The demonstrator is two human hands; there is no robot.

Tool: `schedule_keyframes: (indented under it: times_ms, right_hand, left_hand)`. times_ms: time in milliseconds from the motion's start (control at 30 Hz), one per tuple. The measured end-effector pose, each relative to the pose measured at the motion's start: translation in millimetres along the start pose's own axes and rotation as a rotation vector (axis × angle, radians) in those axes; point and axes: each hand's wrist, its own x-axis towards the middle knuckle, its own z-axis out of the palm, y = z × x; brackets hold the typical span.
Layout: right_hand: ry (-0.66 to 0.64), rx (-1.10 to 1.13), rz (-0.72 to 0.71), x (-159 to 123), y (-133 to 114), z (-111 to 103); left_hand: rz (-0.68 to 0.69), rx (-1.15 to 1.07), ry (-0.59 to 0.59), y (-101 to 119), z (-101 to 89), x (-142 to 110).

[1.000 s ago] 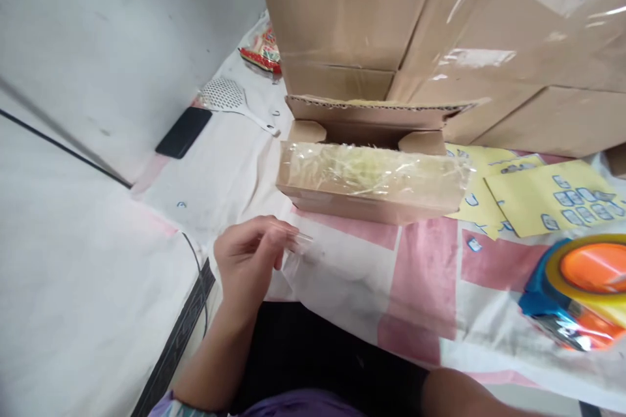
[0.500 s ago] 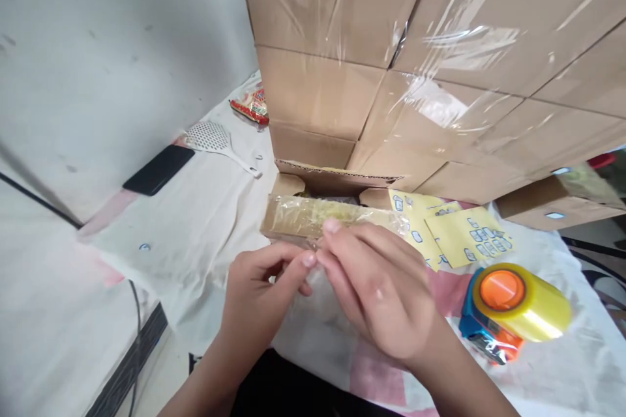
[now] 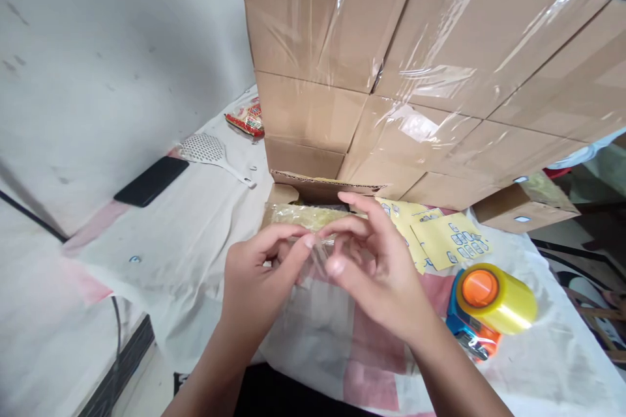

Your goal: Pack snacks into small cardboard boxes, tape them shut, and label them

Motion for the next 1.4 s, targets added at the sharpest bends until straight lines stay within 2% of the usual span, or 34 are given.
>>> schedule_keyframes:
  times_ms: [100,200,333,433,500,567,667,733,833,933,1033,1133,1200,1267,1333,1400]
  right_hand:
    - [-0.004,-0.285,-0.087,-6.1,-1.6,-1.0]
    - [0.166,-0.554,-0.189,-12.3,3.2,-1.2]
    - [0.375,-0.534,-0.228,-11.5,9.6,-6.2]
    - [0.401,-0.411,-0.206,-5.5,6.4,-11.7]
    - [0.333,-0.354,-0.196,-2.3,1.9,-13.4]
    - [0.192,-0.365,-0.154,-1.2,-2.2,-11.7]
    - [0.001,-0.427,-0.008,-2.4,-5.1,-2.2]
    - [-0.048,-0.359,0.109,-3.1,-5.2,6.2]
    - [-0.099,-0.154,0.243,-1.9,-4.5,17.2]
    - [-0.129,-0.023,0.270,0.6,-3.2,24.5]
    - [-0.018,-0.031,0.170,2.8,-0.7,25.7]
    - [0.147,-0.315,-0.095,6.4,2.1,15.5]
    - [0.101,-0.560,-0.307,10.2,2.8,4.2]
    - [-0.005,-0.713,-0.449,13.4,2.3,-5.4]
    - [-0.055,-0.724,-0.485,14.5,1.2,-8.9]
    - [-0.016,-0.623,-0.443,13.5,0.9,-6.0]
  left_hand:
    - [-0.002,-0.012,0.031,1.9,4.6,4.5]
    - [-0.029,-0.035,0.012,3.9,8.5,8.3]
    - [-0.050,-0.073,0.000,0.0,9.7,9.4]
    - [-0.071,-0.100,0.005,-7.1,9.0,8.3]
    - [-0.073,-0.109,0.014,-11.1,8.3,7.3]
    - [-0.058,-0.123,0.018,-13.7,7.0,6.2]
    - [0.006,-0.195,-0.031,-16.8,2.8,3.2]
    - [0.072,-0.281,-0.074,-20.1,-1.2,0.3]
    - [0.191,-0.397,-0.067,-27.0,-6.7,-3.5]
    - [0.262,-0.445,-0.041,-32.4,-9.5,-4.8]
    - [0.211,-0.446,-0.049,-33.3,-9.1,-4.6]
    - [0.076,-0.422,-0.074,-30.9,-6.8,-3.9]
    - [-0.027,-0.392,-0.117,-28.7,-5.6,-3.1]
    - [-0.112,-0.402,-0.168,-26.6,-5.3,-2.1]
    - [-0.158,-0.456,-0.193,-24.7,-5.9,-1.5]
    - [-0.173,-0.505,-0.195,-23.2,-6.3,-1.6]
